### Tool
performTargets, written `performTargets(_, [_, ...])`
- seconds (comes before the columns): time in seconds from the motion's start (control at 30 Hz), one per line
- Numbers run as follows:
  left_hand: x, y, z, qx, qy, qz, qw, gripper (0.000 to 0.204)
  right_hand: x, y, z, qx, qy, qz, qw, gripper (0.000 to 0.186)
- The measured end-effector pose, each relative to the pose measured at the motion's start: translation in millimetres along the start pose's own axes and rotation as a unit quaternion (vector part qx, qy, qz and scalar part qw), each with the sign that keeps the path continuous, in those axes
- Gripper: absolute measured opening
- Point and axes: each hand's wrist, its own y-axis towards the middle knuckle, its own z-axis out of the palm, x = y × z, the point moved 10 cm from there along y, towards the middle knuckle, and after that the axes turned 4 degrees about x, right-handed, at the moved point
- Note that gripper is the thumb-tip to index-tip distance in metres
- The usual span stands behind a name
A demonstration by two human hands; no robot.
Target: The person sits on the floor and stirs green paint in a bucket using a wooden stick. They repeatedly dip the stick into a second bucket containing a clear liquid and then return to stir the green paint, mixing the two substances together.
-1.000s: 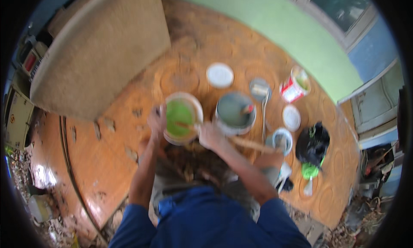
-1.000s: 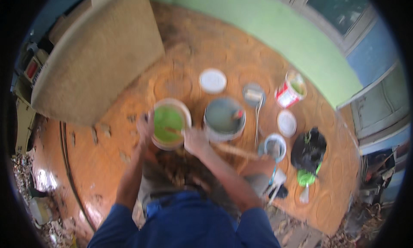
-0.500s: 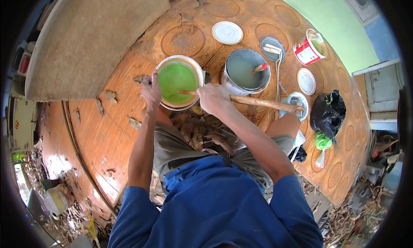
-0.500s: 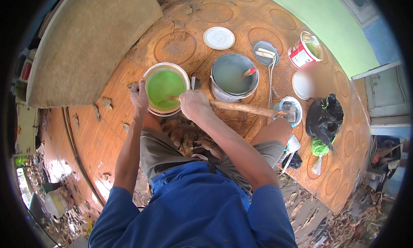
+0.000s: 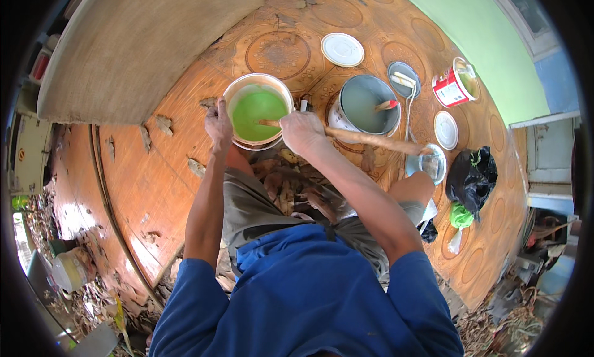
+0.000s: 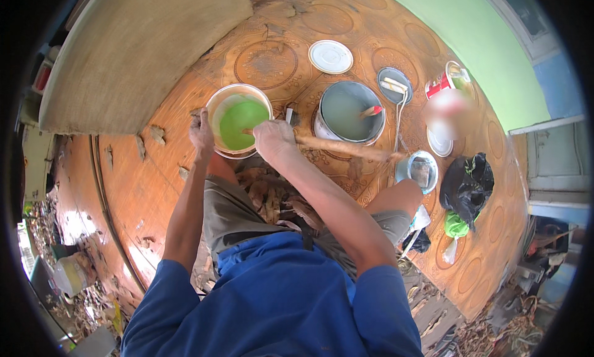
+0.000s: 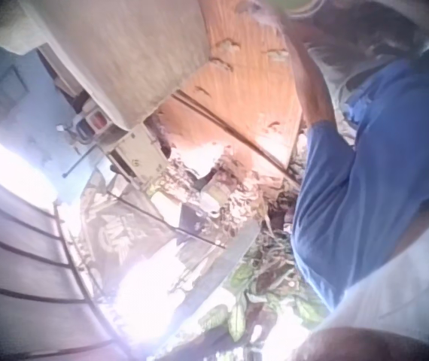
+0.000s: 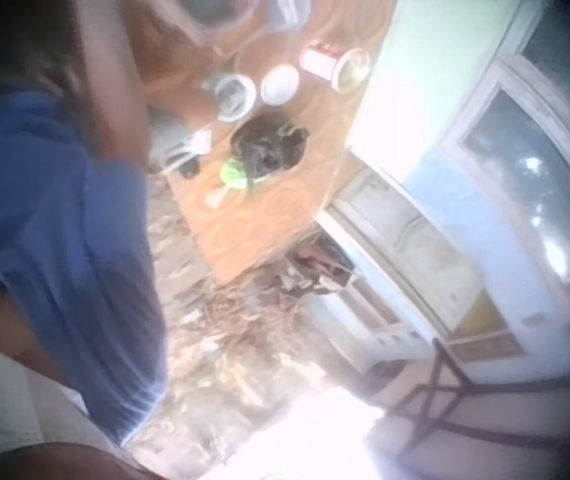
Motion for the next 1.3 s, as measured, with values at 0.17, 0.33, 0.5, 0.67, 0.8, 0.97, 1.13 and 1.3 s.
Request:
performTargets(0.17, [11.9, -8.8, -2.9, -0.038, 0.093, -0.073, 0.992, 0.061, -13.3, 12.4, -21.6, 0.028, 0.012, 0.025, 0.999, 0.022])
performTargets(0.33, [2.3, -41.7, 3.5, -0.077, 0.133, -0.138, 0.978, 0.068, -24.9, 24.2, -33.4, 0.013, 0.008, 0.020, 1.000, 0.022])
performTargets(0.5, [0.3, -30.6, 5.0, 0.015, 0.140, -0.103, 0.985, 0.060, -29.7, 20.7, -39.6, 0.019, 0.011, 0.024, 0.999, 0.020])
performTargets(0.67, [-62.5, 18.3, 51.3, 0.178, 0.162, 0.116, 0.964, 0.047, -37.3, 19.2, -29.5, 0.008, -0.022, 0.049, 0.999, 0.019])
performTargets(0.8, [-58.2, 32.9, 107.9, 0.453, 0.220, 0.125, 0.855, 0.048, -31.7, 9.0, -33.9, -0.005, -0.006, 0.049, 0.999, 0.019])
performTargets(0.97, [-64.0, 40.8, 117.0, 0.471, 0.301, 0.105, 0.823, 0.047, -44.7, 5.3, -25.1, -0.018, -0.011, 0.066, 0.998, 0.020])
performTargets(1.13, [-31.2, 55.7, 93.1, 0.413, 0.207, 0.056, 0.885, 0.029, -49.3, 8.4, -32.6, -0.031, -0.014, 0.049, 0.998, 0.019])
performTargets(1.3, [-21.5, 47.3, 43.6, 0.255, 0.212, 0.054, 0.942, 0.026, -46.8, 16.6, -48.7, -0.084, -0.020, 0.024, 0.996, 0.019])
